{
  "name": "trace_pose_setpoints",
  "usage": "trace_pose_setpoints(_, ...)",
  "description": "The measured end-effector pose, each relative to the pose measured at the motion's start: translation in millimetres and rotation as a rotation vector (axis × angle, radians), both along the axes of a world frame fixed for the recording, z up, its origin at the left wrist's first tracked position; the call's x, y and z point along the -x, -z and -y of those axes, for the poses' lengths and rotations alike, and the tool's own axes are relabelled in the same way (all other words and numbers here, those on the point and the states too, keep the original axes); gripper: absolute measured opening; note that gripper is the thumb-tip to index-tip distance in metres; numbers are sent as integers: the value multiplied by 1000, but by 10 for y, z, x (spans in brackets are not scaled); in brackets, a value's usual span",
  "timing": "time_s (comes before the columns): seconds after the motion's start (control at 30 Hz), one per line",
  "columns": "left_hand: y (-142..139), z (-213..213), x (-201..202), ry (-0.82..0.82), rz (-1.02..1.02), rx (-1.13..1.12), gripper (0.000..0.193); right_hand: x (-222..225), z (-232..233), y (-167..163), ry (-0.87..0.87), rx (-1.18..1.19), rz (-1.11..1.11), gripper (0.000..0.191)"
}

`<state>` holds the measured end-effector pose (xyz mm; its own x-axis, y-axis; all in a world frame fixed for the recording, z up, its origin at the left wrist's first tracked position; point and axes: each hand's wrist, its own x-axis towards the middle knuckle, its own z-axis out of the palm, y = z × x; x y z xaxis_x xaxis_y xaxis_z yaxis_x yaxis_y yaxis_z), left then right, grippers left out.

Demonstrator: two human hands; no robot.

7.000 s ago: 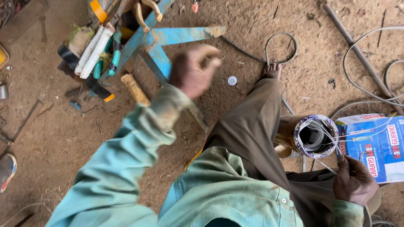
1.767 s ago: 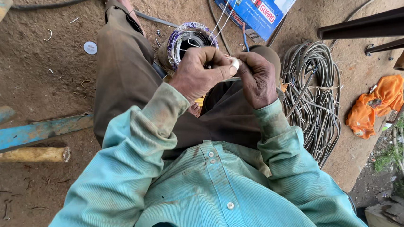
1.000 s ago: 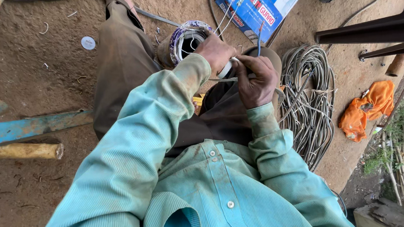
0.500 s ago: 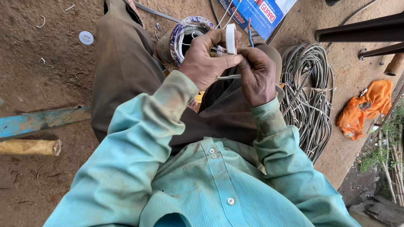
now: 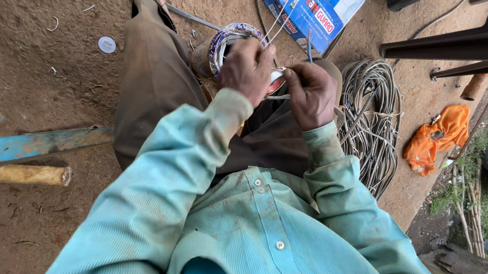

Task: The person strips the insulation from electrical wires using pliers, twists the exposed strands together, and wraps the connection with white and yellow electrical tape. The person handles multiple wire ends and secures them with tape.

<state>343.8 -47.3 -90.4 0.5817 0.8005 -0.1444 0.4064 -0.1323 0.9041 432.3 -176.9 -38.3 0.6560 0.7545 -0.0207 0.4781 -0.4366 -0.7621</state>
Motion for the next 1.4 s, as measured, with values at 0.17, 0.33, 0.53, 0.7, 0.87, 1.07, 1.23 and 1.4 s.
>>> trace_pose_setpoints(0.17, -170, 4, 249, 282, 326, 713, 30, -113, 7, 90, 20, -88, -285, 14)
trace_pose_setpoints(0.33, -60, -196, -28, 236, 584, 846, 27, -58, 12, 86, 11, -115, -177, 15)
trace_pose_setpoints(0.53, 40, -267, -243, 387, -120, 660, 41, 59, -33, 7, -29, -150, 243, 10)
trace_pose_setpoints(0.7, -6, -219, -146, 333, -289, 509, 45, 67, -100, -45, -88, -99, 209, 13)
trace_pose_setpoints(0.87, -208, 20, 229, 126, -17, 163, 36, -83, -93, -14, 10, 1, -73, 12)
trace_pose_setpoints(1.07, -187, -149, 171, 231, 653, 952, 31, -118, -60, 44, 3, -70, -232, 17)
trace_pose_setpoints(1.23, -37, -173, -52, 233, 391, 570, 22, -27, -28, 38, 4, -128, -154, 17)
trace_pose_setpoints(1.4, -38, -261, -179, 266, 55, 759, 34, 80, -100, -29, 30, -18, 229, 11)
